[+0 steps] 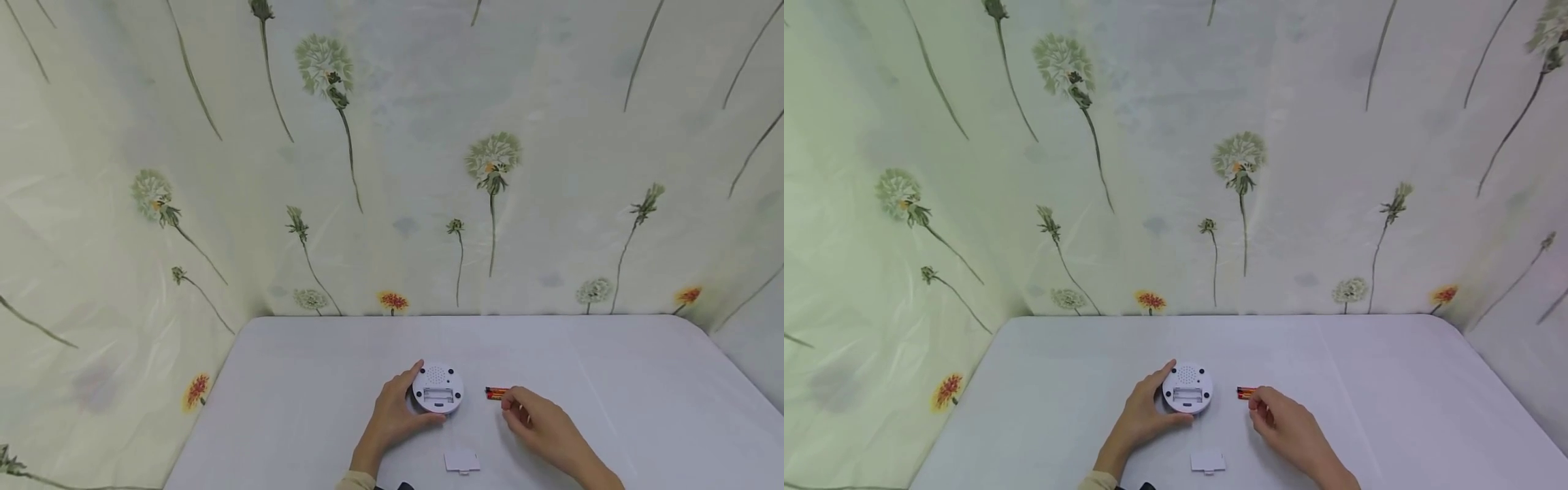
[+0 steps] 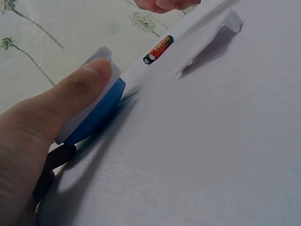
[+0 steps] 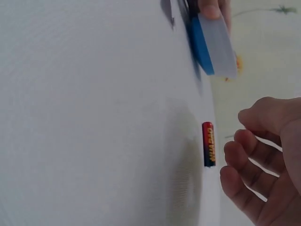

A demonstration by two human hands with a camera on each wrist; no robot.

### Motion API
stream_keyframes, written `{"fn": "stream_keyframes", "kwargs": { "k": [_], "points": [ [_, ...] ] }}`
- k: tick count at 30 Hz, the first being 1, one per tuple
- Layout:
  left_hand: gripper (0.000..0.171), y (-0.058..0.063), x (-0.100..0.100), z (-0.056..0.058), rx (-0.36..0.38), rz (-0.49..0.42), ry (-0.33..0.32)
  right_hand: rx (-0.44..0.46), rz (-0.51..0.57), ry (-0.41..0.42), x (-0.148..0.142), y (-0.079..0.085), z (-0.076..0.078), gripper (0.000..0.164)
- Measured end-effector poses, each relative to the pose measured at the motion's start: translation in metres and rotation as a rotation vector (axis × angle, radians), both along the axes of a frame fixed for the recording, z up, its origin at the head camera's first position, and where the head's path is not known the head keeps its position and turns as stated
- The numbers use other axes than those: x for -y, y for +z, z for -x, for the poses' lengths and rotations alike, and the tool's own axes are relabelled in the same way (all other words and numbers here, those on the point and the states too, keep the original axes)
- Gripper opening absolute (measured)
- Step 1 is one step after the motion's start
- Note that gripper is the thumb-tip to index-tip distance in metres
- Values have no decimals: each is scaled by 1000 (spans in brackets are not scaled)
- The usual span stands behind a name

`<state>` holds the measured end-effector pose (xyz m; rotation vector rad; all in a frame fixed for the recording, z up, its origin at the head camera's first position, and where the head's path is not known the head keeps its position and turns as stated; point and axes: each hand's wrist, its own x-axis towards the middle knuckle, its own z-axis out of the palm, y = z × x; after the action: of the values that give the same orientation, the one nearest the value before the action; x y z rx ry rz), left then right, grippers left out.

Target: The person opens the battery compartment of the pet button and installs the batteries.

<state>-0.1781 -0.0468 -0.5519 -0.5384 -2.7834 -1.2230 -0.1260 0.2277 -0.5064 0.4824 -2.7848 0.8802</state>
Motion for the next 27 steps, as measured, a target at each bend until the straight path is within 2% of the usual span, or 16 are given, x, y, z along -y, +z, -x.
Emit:
{"fn": "stream_keyframes", "kwargs": {
  "k": [10,20,24,27],
  "points": [
    [103,1,0,-1,19,6,0,-71,96,56,-12,-21,19,28],
    [102,2,-1,-2,1,-4,-6,13,235,10,-22,-28,26,18],
    [101,3,-1,-1,-22,5,-6,23,272,-12,-25,-31,27,18],
    [100,2,-2,-1,-12,14,3,53,285,-33,-28,-35,28,19]
  ]
}}
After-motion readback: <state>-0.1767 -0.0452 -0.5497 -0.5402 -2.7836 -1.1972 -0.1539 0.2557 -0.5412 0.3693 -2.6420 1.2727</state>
